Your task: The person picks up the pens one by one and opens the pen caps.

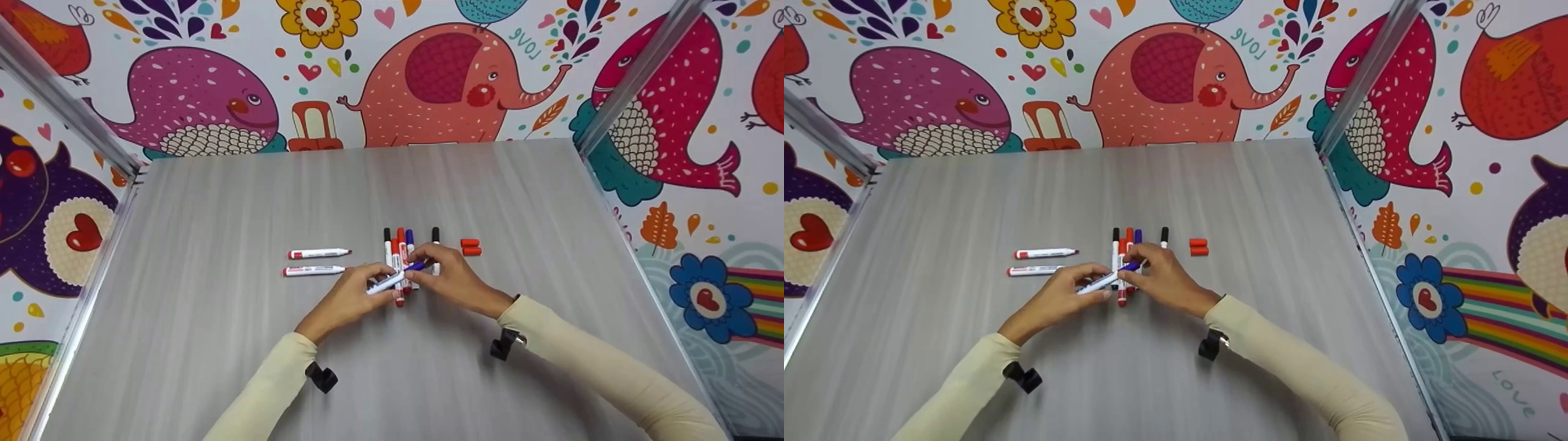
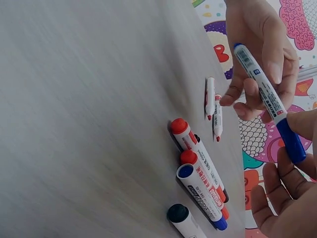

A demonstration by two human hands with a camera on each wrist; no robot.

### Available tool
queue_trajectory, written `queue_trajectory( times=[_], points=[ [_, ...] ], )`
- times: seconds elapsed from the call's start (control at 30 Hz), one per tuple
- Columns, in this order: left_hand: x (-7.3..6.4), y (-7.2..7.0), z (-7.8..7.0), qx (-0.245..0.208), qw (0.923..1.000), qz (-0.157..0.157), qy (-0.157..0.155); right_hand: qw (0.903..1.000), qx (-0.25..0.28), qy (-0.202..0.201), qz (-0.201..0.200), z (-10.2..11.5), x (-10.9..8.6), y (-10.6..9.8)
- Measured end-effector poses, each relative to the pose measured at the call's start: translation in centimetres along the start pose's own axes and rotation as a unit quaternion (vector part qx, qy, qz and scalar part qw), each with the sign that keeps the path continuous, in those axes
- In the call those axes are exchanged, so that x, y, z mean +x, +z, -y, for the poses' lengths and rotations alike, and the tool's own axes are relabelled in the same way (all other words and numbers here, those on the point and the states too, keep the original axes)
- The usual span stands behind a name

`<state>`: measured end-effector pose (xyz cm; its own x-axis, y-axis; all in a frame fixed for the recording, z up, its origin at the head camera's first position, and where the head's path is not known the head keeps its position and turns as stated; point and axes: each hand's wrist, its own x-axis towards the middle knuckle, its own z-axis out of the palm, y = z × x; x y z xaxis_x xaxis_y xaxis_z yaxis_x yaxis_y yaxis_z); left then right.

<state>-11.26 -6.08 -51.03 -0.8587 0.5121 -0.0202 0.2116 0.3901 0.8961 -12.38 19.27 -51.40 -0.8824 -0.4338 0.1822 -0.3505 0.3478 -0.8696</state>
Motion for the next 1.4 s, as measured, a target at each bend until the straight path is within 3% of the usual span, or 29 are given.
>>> queue_trajectory(
  times=[0.23, 0.4, 0.53, 0.77, 0.93, 1.27, 1.4],
  points=[
    [0.29, -0.32, -0.22, 0.059, 0.9978, -0.012, 0.029, 0.9999, -0.001, -0.001, 0.011, -0.09, -0.31, 0.05],
    [0.39, -0.52, -0.3, 0.119, 0.9912, -0.006, 0.058, 0.9993, -0.017, -0.01, 0.032, -0.12, -0.39, 0.11],
    [0.34, -0.47, -0.39, 0.173, 0.9819, -0.006, 0.076, 0.9981, -0.03, -0.019, 0.05, -0.24, -0.44, 0.28],
    [0.45, -0.17, -0.56, 0.245, 0.9599, -0.017, 0.135, 0.9984, -0.017, -0.006, 0.053, -0.18, -0.56, 0.53],
    [0.56, 0.09, -0.59, 0.259, 0.9533, -0.026, 0.153, 0.9986, -0.003, 0.009, 0.052, 0.03, -0.6, 0.4],
    [0.92, 0.39, -0.69, 0.249, 0.9536, -0.028, 0.167, 0.9982, 0.006, 0.016, 0.058, -0.15, -0.5, 0.4],
    [1.02, 0.44, -0.79, 0.257, 0.9494, -0.032, 0.177, 0.9979, 0.008, 0.015, 0.062, -0.35, -0.51, 0.53]
  ],
)
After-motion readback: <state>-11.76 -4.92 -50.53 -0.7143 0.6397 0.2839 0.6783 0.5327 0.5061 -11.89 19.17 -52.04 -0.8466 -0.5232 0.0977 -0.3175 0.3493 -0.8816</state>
